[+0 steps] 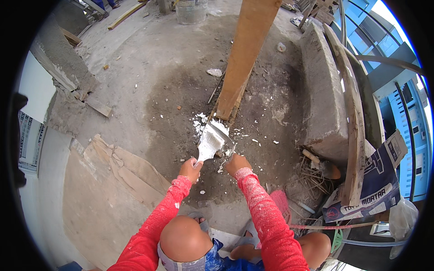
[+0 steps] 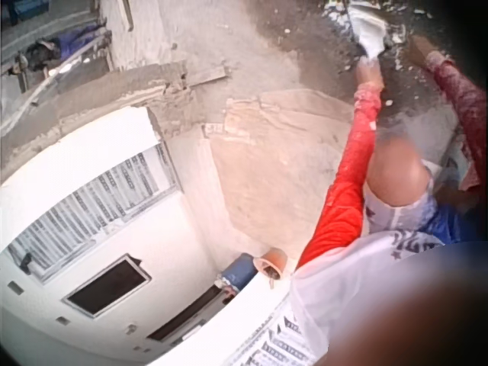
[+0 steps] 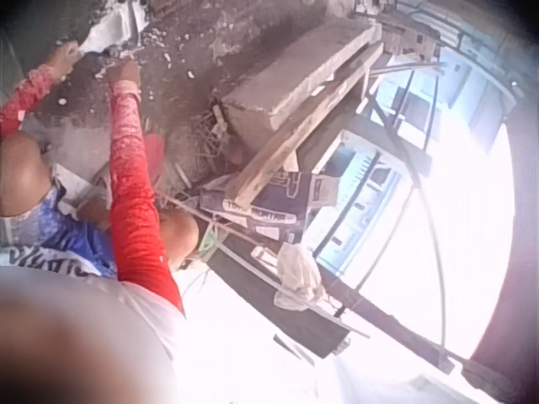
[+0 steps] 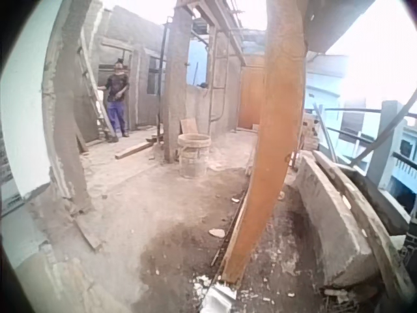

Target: The person squats on a construction floor and uses a trowel to spread white mortar along the base of a wooden beam. They repeatedly scoop and smooth the material in a narrow strip, occasionally adjusting the trowel angle to level the surface.

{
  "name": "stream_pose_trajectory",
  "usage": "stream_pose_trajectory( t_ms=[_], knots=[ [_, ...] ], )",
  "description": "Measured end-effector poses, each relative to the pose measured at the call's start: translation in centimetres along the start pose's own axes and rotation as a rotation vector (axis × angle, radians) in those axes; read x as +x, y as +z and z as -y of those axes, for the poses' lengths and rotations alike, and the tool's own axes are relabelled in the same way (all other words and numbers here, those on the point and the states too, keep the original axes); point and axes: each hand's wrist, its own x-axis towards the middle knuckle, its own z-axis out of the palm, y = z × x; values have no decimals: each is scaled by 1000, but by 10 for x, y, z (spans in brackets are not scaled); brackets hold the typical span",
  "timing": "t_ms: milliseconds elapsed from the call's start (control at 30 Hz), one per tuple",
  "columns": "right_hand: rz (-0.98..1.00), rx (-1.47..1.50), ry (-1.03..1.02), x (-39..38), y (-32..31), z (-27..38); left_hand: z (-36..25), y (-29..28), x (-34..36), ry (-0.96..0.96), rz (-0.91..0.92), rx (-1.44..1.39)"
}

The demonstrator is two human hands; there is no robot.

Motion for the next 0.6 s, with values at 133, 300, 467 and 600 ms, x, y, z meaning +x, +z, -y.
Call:
stream_pose_trajectory(
  t_ms=[133, 300, 467, 600],
  knots=[
    [-77, 100, 22, -39, -7, -25, -15, -23, -22, 169, -169, 320],
    [-43, 25, -5, -58, -3, -11, -42, -31, -34, 171, -130, 642],
    [-10, -3, -30, -56, -1, 10, -52, -30, -31, 151, -86, 722],
    [31, -44, -32, -50, 8, 12, -44, -28, -26, 143, -89, 713]
  ],
)
